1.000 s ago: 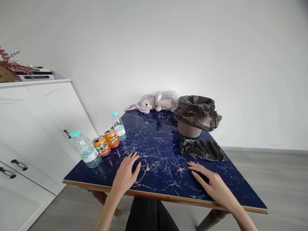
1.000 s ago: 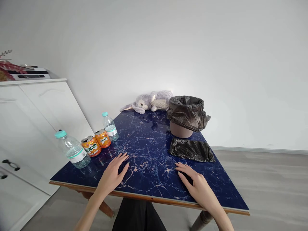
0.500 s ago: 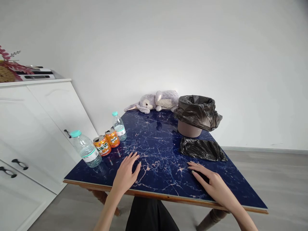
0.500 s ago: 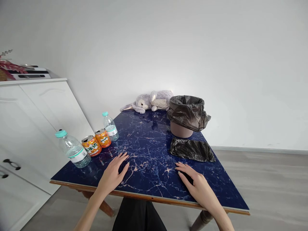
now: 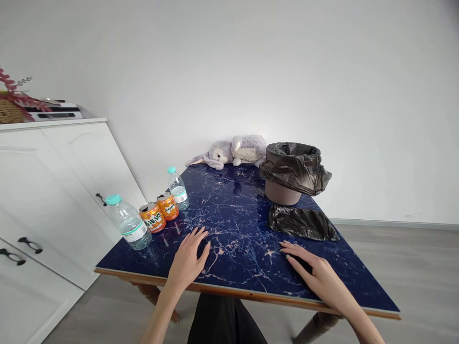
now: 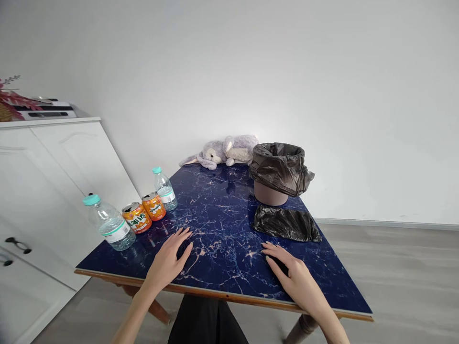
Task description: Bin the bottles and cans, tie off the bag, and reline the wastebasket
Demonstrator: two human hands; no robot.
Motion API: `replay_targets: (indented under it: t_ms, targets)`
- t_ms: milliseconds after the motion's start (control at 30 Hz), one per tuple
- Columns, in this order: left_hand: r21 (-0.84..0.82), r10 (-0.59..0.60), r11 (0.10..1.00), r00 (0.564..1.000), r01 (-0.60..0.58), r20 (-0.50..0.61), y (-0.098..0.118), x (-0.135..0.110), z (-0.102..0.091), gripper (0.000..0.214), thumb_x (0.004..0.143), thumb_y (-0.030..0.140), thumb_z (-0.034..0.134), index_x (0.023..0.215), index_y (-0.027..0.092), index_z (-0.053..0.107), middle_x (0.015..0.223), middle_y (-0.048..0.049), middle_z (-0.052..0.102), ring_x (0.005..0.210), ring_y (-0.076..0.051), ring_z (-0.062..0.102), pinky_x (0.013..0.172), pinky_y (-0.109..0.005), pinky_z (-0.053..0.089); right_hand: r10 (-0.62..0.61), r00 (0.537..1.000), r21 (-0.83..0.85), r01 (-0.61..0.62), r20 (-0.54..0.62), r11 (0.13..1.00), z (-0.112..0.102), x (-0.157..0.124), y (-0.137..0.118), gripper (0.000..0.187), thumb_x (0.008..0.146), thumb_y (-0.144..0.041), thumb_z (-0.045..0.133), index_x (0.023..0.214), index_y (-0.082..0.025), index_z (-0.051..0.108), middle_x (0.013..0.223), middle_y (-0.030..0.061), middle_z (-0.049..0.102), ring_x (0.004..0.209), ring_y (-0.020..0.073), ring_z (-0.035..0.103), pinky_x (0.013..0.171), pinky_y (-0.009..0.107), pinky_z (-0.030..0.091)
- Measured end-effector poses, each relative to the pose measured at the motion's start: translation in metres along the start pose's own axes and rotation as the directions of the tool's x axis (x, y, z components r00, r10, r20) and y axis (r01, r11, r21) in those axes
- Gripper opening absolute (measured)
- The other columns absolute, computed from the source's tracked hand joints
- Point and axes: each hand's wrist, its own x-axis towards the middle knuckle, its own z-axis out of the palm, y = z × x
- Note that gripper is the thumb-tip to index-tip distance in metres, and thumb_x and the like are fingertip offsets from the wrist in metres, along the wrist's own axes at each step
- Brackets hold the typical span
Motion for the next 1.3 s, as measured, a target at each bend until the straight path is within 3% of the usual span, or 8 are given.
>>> replay_targets:
  t_ms: [1300]
  targets:
    - [-0.002,0.001,1.000,1.000,-0.001,-0.008,0.0002,0.0004,0.0004,0.043,0.108,0.047,0.049,0.145,0.028,0.063,0.155,-0.0053,0.064,0.149,-0.030,0.054,0.126,-0.054,0.044,-0.008,1.000,-0.002,0.008,0.006,1.000,0.0008,0.0001,0.0012,0.042,0.107,-0.057,0.051,0.133,-0.035,0.075,0.154,-0.0011,0.064,0.150,0.0316,0.053,0.127,0.053,0.043]
